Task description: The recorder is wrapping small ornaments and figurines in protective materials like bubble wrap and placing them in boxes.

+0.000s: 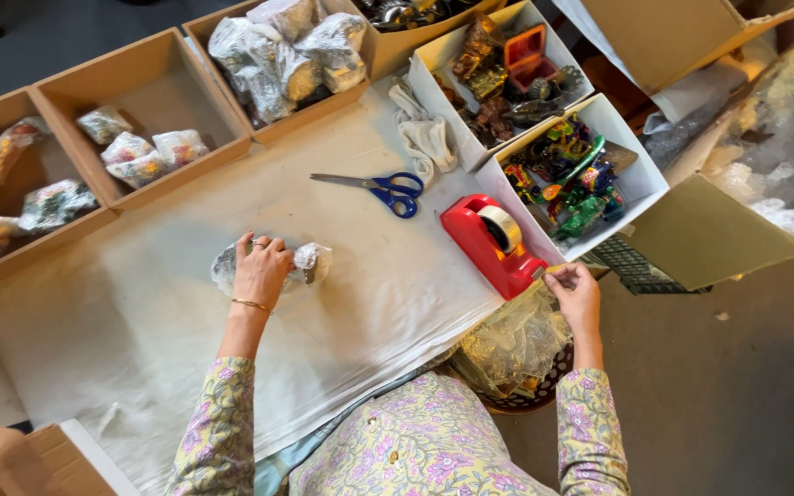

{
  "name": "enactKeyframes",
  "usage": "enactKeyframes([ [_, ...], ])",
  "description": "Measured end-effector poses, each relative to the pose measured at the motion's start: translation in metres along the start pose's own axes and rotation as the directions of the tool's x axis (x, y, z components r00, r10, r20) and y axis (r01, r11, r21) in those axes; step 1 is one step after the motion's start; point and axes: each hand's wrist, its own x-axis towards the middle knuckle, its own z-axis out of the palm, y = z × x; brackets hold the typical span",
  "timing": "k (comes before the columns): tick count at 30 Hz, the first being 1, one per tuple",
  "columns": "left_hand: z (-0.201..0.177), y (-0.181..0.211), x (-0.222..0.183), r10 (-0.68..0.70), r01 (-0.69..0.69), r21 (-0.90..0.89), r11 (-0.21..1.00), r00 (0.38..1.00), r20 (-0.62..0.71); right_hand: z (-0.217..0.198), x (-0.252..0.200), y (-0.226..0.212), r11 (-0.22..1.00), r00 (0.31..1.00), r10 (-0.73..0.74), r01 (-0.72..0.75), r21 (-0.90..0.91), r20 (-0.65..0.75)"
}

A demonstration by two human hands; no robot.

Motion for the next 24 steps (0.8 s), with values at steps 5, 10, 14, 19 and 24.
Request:
enactKeyframes([
  [5,0.019,-0.007,0.0,0.022,-0.022,-0.014,1.0,0.999,-0.041,0.002,-0.005,-0.003,0.893,0.991,-0.101,0.052,-0.446,-0.088],
  [10,0.015,-0.004,0.002,0.022,-0.022,0.005,1.0,0.997,-0.068,-0.074,-0.028,0.142,0.788,0.991,0.027,-0.104,-0.606,-0.135],
  [14,0.017,-0.004,-0.001,0.031,-0.031,0.0,1.0,0.997,-0.075,-0.098,-0.034,0.157,0.872,0.878,0.475,-0.459,-0.171,0.061],
  [19,0.022,-0.002,0.0,0.022,-0.021,0.025,0.999,0.999,-0.037,0.021,-0.039,-0.073,0.873,0.785,0.472,-0.353,-0.337,0.401],
  [24,0.007,0.002,0.001,0.028,-0.024,0.085,0.996,0.999,-0.037,0.188,-0.016,-0.153,0.999,0.799,0.025,-0.046,0.019,0.601],
])
